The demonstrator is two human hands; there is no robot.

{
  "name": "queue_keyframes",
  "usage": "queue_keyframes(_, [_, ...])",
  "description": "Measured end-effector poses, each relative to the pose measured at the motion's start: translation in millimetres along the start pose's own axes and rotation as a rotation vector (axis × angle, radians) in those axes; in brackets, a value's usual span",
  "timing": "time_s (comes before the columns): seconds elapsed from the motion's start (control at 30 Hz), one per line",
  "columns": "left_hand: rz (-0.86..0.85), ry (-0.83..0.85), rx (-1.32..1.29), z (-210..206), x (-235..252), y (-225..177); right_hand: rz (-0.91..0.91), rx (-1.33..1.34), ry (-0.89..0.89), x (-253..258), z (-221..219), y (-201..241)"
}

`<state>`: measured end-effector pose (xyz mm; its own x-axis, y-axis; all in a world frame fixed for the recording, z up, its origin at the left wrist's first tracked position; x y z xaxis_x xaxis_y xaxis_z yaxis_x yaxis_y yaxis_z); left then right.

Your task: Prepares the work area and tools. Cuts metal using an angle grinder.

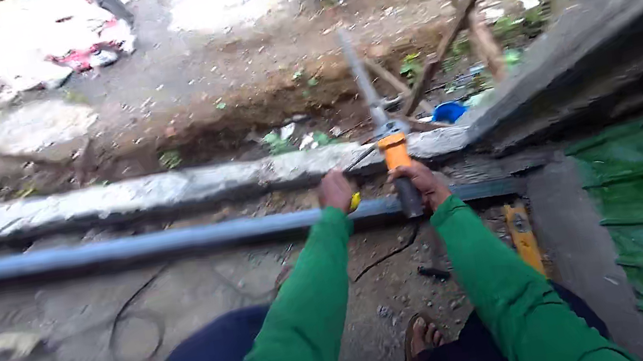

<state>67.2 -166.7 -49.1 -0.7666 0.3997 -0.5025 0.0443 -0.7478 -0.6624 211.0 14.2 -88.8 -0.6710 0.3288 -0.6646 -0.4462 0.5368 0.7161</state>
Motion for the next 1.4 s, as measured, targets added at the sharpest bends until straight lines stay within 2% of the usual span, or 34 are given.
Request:
queue_keyframes(0.13, [0.17, -0.086, -0.159, 25.7, -15.1, 49.6, 0.038, -0.017, 0.02, -16.2, -25.1, 18.2])
queue_keyframes(0.27, [0.304, -0.194, -0.15, 69.5, -27.3, 94.5, 0.08, 0.009, 0.066, -32.9, -38.0, 36.5])
queue_keyframes(0.43, [0.439, -0.395, 0.135, 181.3, -67.7, 119.2, 0.101, 0.104, 0.197, -28.9, -58.8, 41.0])
queue_keyframes(0.63, [0.581, -0.621, 0.446, 331.2, -168.6, 118.8, 0.1, 0.168, 0.314, -17.7, -110.7, 47.7])
queue_keyframes(0.7, [0.635, -0.681, 0.476, 365.8, -194.6, 122.2, 0.101, 0.125, 0.35, -25.2, -117.2, 41.4])
queue_keyframes(0.8, [0.65, -0.724, 0.454, 391.8, -223.6, 146.1, 0.094, 0.059, 0.376, -29.3, -126.6, 27.6])
queue_keyframes(0.9, [0.663, -0.724, 0.409, 401.0, -239.4, 198.4, 0.076, 0.01, 0.363, -26.1, -149.2, 19.9])
queue_keyframes(1.03, [0.767, -0.675, 0.302, 398.3, -272.4, 294.5, 0.067, -0.055, 0.348, -31.2, -188.5, 10.0])
queue_keyframes(1.23, [0.967, -0.569, 0.199, 405.2, -328.8, 480.5, 0.03, -0.071, 0.346, -22.4, -244.8, -28.5])
queue_keyframes(1.4, [1.065, -0.551, 0.003, 419.2, -368.0, 622.3, 0.012, -0.089, 0.195, -24.7, -283.2, -52.0])
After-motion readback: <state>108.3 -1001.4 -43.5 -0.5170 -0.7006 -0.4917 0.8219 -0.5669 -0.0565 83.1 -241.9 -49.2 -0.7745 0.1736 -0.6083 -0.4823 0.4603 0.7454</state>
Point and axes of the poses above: each hand's wrist, its own x-axis towards the middle knuckle, its own z-axis out of the back of the hand, y = z × x, the point moved 4 cm from there along x, towards the middle knuckle, and after that the axes turned 2 degrees about x, right-handed, at the moved point
